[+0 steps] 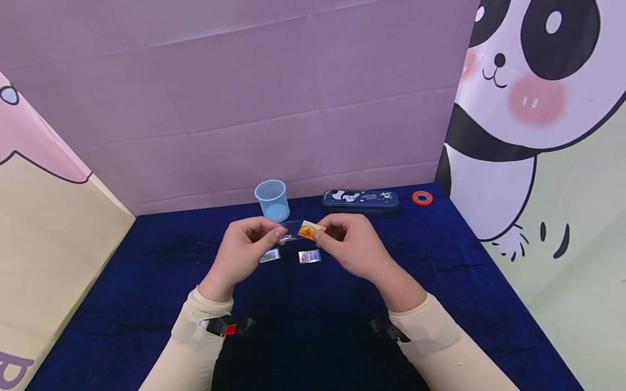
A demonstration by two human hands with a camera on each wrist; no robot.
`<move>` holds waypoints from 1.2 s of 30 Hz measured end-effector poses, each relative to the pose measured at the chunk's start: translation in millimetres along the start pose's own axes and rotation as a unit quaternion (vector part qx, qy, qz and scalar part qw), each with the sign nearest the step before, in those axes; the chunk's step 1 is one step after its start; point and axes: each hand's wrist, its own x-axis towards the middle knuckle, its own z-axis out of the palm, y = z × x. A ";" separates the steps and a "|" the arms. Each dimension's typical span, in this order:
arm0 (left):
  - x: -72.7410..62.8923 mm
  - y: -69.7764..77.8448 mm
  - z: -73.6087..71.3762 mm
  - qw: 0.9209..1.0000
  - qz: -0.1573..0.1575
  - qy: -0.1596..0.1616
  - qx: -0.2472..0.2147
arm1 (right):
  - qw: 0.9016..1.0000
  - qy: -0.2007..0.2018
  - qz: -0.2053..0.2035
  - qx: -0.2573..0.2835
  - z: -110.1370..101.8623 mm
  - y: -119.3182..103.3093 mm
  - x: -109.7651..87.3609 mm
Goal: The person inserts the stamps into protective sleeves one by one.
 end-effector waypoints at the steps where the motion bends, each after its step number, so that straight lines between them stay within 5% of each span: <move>1: -0.1 0.0 0.3 1.000 0.000 -0.001 0.001 | 1.000 -0.001 0.000 -0.002 -0.1 0.2 -0.1; 36: 0.0 0.0 2.0 1.000 0.003 -0.009 0.006 | 0.999 -0.023 0.017 -0.026 -1.8 -0.7 -0.8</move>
